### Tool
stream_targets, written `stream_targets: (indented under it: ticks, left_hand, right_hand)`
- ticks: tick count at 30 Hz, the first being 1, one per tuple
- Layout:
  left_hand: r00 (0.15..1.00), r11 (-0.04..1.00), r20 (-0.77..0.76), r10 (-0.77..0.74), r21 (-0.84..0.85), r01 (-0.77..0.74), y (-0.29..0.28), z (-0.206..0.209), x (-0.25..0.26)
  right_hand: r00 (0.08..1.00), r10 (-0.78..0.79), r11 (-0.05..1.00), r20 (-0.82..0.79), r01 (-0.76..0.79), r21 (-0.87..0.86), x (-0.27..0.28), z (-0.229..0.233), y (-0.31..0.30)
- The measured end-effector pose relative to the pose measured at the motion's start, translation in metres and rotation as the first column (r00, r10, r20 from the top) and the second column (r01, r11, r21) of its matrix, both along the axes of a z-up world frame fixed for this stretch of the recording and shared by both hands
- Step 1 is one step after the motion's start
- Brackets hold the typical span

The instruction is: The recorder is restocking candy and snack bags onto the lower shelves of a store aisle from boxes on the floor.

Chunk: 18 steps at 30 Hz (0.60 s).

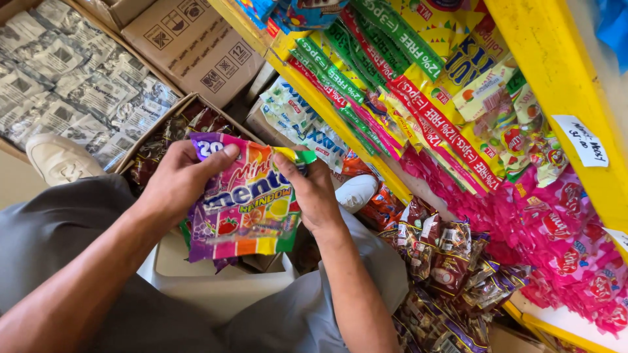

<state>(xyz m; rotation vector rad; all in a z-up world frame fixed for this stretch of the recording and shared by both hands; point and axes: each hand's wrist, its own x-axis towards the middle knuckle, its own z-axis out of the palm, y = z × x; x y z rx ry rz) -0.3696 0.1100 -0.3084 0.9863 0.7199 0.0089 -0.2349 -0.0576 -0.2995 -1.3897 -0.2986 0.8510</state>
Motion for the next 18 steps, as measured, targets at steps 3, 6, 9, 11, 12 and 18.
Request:
stream_targets:
  ticks: [3, 6, 9, 11, 12, 18]
  left_hand:
    - [0.999, 0.999, 0.025, 0.043, 0.013, -0.043, 0.003, -0.003, -0.001]
    - [0.969, 0.998, 0.246, 0.01, 0.065, -0.027, 0.004, -0.015, -0.002]
    - [0.971, 0.997, 0.238, 0.003, 0.068, -0.02, 0.004, -0.024, 0.0]
    - [0.982, 0.992, 0.188, -0.021, 0.123, -0.002, 0.005, -0.007, 0.002]
    - [0.99, 0.984, 0.133, -0.039, 0.175, 0.015, 0.005, 0.001, 0.003]
    - [0.997, 0.998, -0.013, -0.069, 0.005, 0.07, 0.006, 0.007, 0.001]
  right_hand:
    - [0.999, 0.039, 0.999, 0.01, -0.039, -0.021, 0.0, 0.003, 0.002]
    - [0.994, 0.083, 0.996, 0.076, -0.081, -0.025, 0.012, -0.028, -0.013]
    - [0.987, 0.08, 0.997, 0.14, -0.079, -0.016, 0.012, -0.024, -0.011]
    - [0.993, 0.056, 0.998, 0.103, -0.056, -0.001, 0.011, -0.018, -0.007]
    - [0.998, 0.034, 0.999, 0.06, -0.035, 0.012, 0.009, -0.016, -0.005]
    - [1.0, 0.016, 0.999, 0.009, -0.017, 0.036, 0.008, -0.031, -0.013]
